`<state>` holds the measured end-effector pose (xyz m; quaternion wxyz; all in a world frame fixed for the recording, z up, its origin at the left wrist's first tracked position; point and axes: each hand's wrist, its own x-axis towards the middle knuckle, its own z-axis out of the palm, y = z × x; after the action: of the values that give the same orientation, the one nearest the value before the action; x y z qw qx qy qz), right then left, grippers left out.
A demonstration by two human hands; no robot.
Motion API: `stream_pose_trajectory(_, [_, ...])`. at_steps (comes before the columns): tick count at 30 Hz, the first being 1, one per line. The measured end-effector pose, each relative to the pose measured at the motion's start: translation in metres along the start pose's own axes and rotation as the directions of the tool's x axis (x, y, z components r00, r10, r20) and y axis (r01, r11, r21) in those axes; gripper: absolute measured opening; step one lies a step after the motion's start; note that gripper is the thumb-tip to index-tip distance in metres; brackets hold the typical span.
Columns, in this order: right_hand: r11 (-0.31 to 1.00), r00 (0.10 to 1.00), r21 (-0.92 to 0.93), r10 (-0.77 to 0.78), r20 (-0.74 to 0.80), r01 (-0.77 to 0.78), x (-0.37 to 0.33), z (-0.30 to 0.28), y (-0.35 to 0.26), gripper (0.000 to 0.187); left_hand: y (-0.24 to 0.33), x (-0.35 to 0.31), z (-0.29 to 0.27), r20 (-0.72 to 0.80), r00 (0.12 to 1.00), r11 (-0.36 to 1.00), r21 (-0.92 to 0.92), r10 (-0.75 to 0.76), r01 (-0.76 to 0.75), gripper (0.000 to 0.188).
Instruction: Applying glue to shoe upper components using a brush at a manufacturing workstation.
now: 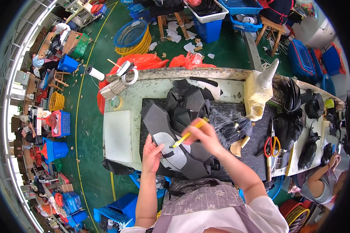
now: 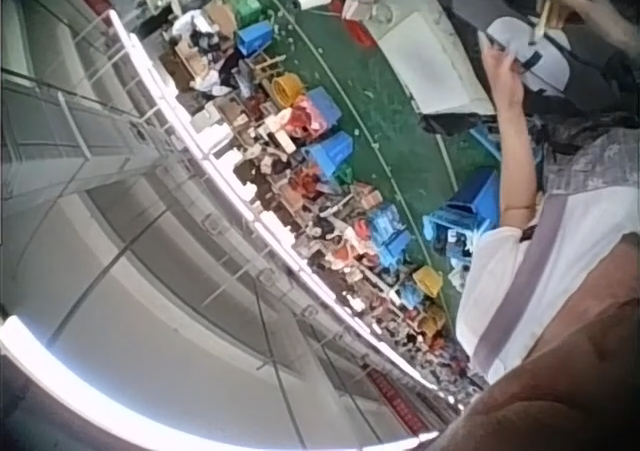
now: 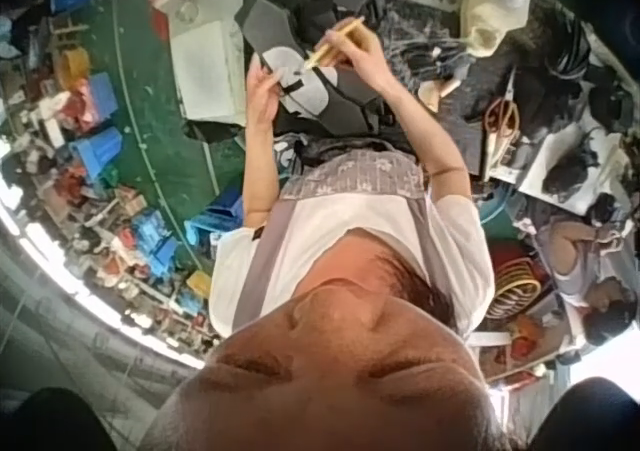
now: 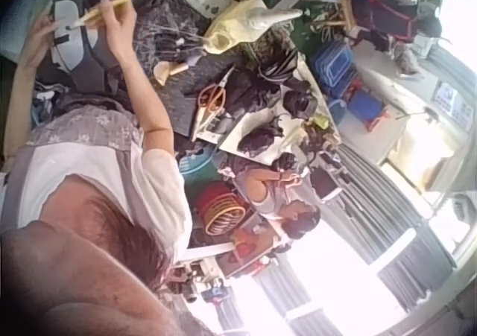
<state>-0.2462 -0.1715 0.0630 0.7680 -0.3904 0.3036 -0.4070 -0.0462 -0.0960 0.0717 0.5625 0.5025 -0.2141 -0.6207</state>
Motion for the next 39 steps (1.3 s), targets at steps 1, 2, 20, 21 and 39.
stream_pose_trajectory(1, [0.997,0.994,-0.083,0.003,-0.109,-0.012,0.018,0.006,0.008,0.019,-0.002,0.0,-0.003,0.002,1.0,1.0,-0.029,-0.001,0.001,0.06])
stream_pose_trajectory(2, [0.997,0.969,-0.016,-0.079,-0.233,0.077,0.039,0.012,0.01,0.018,-0.003,0.001,-0.005,0.003,1.0,0.998,-0.058,0.0,0.0,0.063])
stream_pose_trajectory(20, [0.952,0.961,-0.301,-0.129,-0.243,0.052,-0.09,-0.035,0.04,0.012,-0.009,-0.009,-0.012,-0.057,0.989,0.987,-0.075,0.14,-0.144,0.063])
stream_pose_trajectory(21, [0.944,0.95,-0.266,-0.251,-0.186,0.197,-0.086,-0.022,0.029,0.012,-0.008,-0.009,-0.014,-0.047,0.986,0.986,-0.039,0.161,-0.163,0.062])
stream_pose_trajectory(39, [0.545,0.663,-0.381,-0.561,0.496,0.747,-0.058,0.023,0.045,0.026,-0.008,-0.028,-0.024,-0.086,0.992,0.995,-0.009,0.093,-0.094,0.047])
